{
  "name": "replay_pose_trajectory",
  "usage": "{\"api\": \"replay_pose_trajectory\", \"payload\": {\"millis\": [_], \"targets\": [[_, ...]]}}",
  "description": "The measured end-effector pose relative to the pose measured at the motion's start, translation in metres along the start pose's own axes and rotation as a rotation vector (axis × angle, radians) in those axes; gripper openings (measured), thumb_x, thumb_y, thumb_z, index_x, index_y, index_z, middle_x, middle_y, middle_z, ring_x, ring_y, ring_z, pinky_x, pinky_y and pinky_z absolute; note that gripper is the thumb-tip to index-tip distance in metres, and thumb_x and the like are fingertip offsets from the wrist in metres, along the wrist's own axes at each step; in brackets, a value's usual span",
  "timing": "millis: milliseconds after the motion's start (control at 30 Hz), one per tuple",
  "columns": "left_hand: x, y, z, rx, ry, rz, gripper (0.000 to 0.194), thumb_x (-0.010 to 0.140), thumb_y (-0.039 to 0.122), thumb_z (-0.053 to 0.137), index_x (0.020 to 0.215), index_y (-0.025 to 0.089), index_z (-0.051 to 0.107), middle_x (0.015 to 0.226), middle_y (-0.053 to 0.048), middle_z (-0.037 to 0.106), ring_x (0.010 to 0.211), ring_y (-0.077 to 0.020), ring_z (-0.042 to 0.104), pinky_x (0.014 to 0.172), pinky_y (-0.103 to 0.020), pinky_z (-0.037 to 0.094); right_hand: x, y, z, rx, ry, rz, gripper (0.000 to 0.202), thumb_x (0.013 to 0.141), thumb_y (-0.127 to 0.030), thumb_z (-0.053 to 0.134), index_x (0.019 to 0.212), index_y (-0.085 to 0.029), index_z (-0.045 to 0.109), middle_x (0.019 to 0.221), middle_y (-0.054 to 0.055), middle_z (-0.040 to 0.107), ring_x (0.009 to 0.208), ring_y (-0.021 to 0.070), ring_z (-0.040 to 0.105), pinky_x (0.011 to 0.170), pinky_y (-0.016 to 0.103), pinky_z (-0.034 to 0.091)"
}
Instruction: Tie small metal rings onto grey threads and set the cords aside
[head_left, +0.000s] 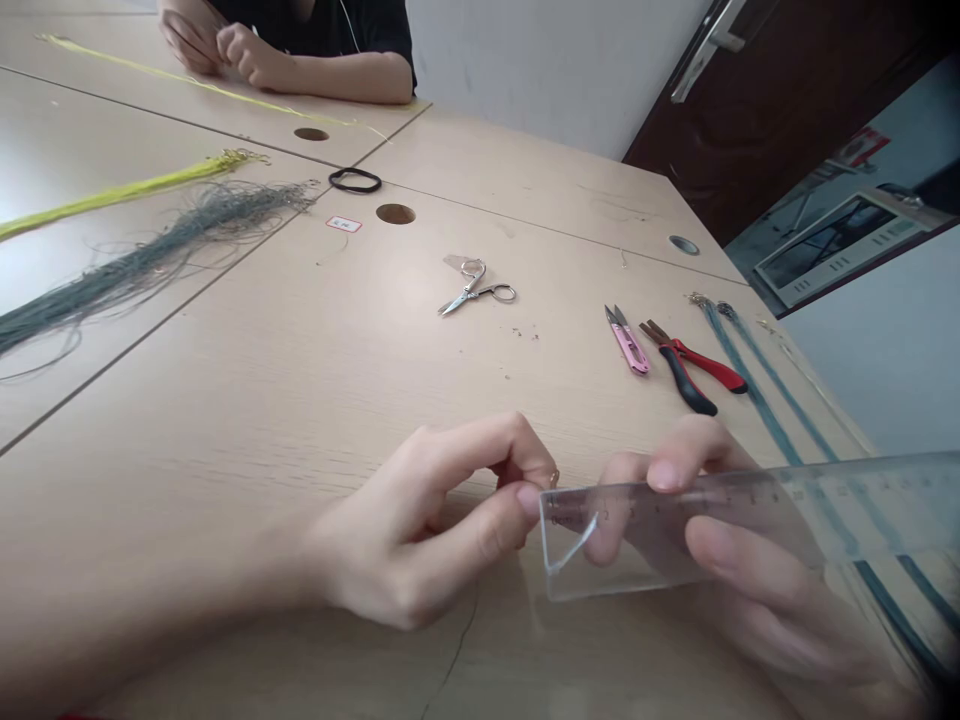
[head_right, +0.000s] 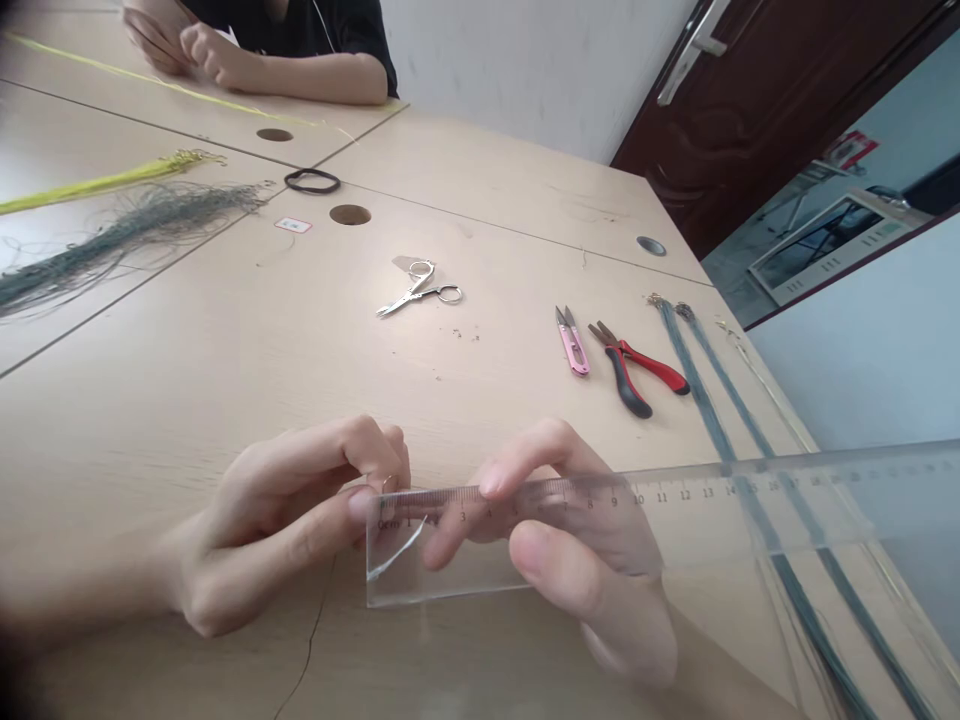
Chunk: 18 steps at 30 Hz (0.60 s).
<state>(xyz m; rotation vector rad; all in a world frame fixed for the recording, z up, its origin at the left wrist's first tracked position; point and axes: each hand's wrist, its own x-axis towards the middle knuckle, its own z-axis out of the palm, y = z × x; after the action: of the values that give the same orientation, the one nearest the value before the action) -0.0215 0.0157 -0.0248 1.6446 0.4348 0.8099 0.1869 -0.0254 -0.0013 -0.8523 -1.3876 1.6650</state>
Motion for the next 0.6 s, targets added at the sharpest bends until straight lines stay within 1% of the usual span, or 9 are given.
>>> {"api": "replay_pose_trajectory", "payload": {"millis": [100, 167, 200, 267, 333, 433, 533, 600], "targets": [[0.000, 0.000, -0.001, -0.010, -0.005, -0.014, 0.009, 0.089, 0.019, 0.041, 0.081, 0.017, 0.044, 0.068, -0.001, 0.048, 0.060, -0.0107, 0.045, 0.054, -0.023, 0.038, 0.001, 0.001, 0.001, 0.017, 0.000, -0.010, 0.012, 0.088, -0.028, 0.047, 0.097, -0.033, 0.053, 0.088, 0.003, 0.067, 0.103, 0.0231, 0.060, 0.085, 0.037, 0.049], [0.001, 0.001, -0.001, -0.015, -0.003, -0.035, 0.011, 0.089, 0.021, 0.041, 0.080, 0.017, 0.044, 0.068, -0.001, 0.048, 0.060, -0.0104, 0.044, 0.054, -0.023, 0.037, 0.001, 0.001, -0.001, 0.039, 0.049, -0.043, 0.012, 0.087, -0.027, 0.049, 0.094, -0.031, 0.056, 0.092, 0.003, 0.064, 0.097, 0.0214, 0.062, 0.086, 0.037, 0.049], [0.002, 0.001, -0.002, -0.018, 0.000, -0.049, 0.012, 0.090, 0.021, 0.040, 0.080, 0.017, 0.045, 0.068, -0.001, 0.048, 0.060, -0.0104, 0.044, 0.054, -0.023, 0.037, 0.002, 0.001, -0.002, 0.060, 0.080, -0.059, 0.011, 0.086, -0.028, 0.049, 0.091, -0.029, 0.059, 0.090, 0.003, 0.063, 0.092, 0.0209, 0.063, 0.084, 0.038, 0.049], [0.003, 0.000, -0.003, -0.029, 0.018, -0.077, 0.015, 0.091, 0.022, 0.038, 0.079, 0.016, 0.045, 0.068, -0.001, 0.049, 0.061, -0.0103, 0.045, 0.057, -0.024, 0.038, 0.002, 0.000, -0.007, 0.106, 0.121, -0.033, 0.016, 0.086, -0.030, 0.048, 0.084, -0.024, 0.062, 0.076, 0.002, 0.059, 0.076, 0.0205, 0.066, 0.075, 0.039, 0.052], [0.004, -0.001, -0.003, -0.057, 0.035, -0.100, 0.015, 0.092, 0.022, 0.038, 0.079, 0.016, 0.044, 0.069, 0.000, 0.049, 0.064, -0.0102, 0.046, 0.061, -0.024, 0.038, 0.003, -0.002, -0.013, 0.105, 0.155, 0.069, 0.028, 0.088, -0.035, 0.044, 0.078, -0.019, 0.064, 0.056, 0.000, 0.053, 0.056, 0.0196, 0.065, 0.062, 0.037, 0.053], [0.003, -0.002, -0.002, -0.094, 0.044, -0.130, 0.016, 0.092, 0.025, 0.038, 0.080, 0.016, 0.044, 0.070, 0.000, 0.049, 0.065, -0.0100, 0.047, 0.063, -0.024, 0.038, 0.005, -0.004, -0.018, -0.071, 0.250, 0.305, 0.044, 0.089, -0.044, 0.039, 0.069, -0.013, 0.063, 0.038, -0.003, 0.045, 0.037, 0.0156, 0.057, 0.047, 0.028, 0.047], [0.001, -0.004, -0.002, -0.088, 0.042, -0.156, 0.018, 0.093, 0.027, 0.037, 0.080, 0.017, 0.043, 0.071, 0.000, 0.049, 0.067, -0.0107, 0.046, 0.064, -0.025, 0.037, 0.011, -0.006, -0.014, -0.325, 0.293, 0.448, 0.049, 0.088, -0.045, 0.039, 0.056, -0.013, 0.058, 0.029, -0.004, 0.041, 0.031, 0.0119, 0.051, 0.046, 0.024, 0.045], [0.001, -0.004, -0.002, -0.081, 0.038, -0.169, 0.019, 0.093, 0.029, 0.036, 0.080, 0.017, 0.043, 0.071, 0.000, 0.049, 0.067, -0.0114, 0.045, 0.065, -0.026, 0.037, 0.015, -0.005, -0.010, -0.451, 0.293, 0.514, 0.047, 0.088, -0.042, 0.039, 0.053, -0.015, 0.054, 0.029, -0.003, 0.044, 0.030, 0.0109, 0.049, 0.048, 0.024, 0.046]]}}
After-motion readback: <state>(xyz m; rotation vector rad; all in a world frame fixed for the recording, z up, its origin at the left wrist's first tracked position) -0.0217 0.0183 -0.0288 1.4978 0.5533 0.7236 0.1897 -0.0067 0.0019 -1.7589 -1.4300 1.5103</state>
